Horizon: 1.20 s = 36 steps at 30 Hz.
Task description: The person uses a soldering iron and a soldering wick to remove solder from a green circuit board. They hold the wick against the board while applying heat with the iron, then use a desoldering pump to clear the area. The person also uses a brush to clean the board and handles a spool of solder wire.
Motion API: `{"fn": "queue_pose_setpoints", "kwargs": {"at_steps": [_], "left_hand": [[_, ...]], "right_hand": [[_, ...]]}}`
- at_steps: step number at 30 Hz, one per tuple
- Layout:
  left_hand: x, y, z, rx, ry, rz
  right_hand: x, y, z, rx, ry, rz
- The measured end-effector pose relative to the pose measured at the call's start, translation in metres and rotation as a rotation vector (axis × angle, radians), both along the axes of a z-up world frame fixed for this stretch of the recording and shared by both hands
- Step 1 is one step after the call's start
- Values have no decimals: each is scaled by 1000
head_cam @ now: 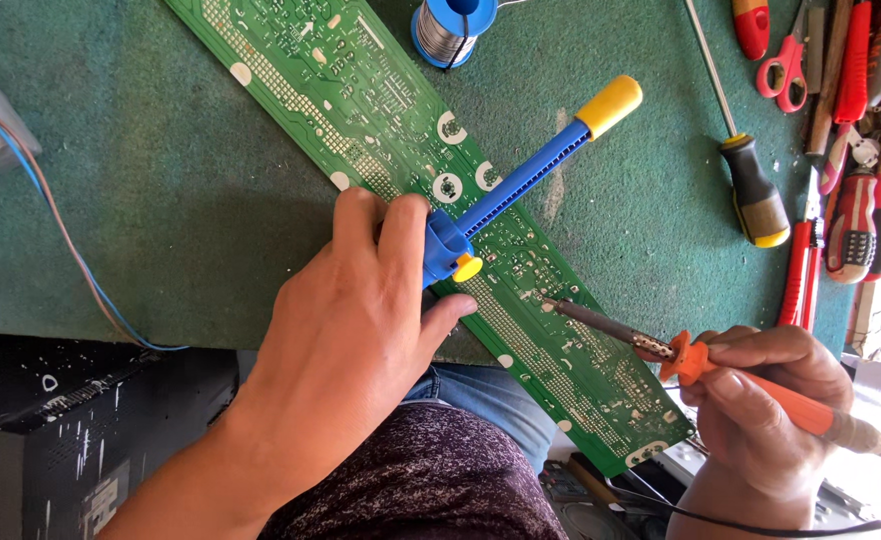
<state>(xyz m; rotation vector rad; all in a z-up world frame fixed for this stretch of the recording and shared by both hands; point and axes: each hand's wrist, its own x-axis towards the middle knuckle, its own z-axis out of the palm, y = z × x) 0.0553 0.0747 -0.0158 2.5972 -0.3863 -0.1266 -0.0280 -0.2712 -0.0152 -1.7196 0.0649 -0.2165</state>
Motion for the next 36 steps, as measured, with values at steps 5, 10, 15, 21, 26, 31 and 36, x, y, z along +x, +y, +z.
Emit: {"fn": "queue_pose_setpoints", "kwargs": {"at_steps": [5,10,15,21,26,31,36], "left_hand": [[0,0,1,-5,7,-1],[1,-1,1,-8,18,6],[0,0,1,-45,31,11],[1,0,3,-40,36,12],[1,0,2,-46,43,13],[2,0,2,-53,51,11],[3,7,10,-145,102,-30]], "right_hand": [[6,-4,1,91,14,41],[9,-14,-1,52,9,47],[14,-12,3,133,21,130],[18,-10,5,109,21,131],[18,-12,6,74,13,139],[20,-14,8,10,9,150],[21,-9,7,48,-8,150]]}}
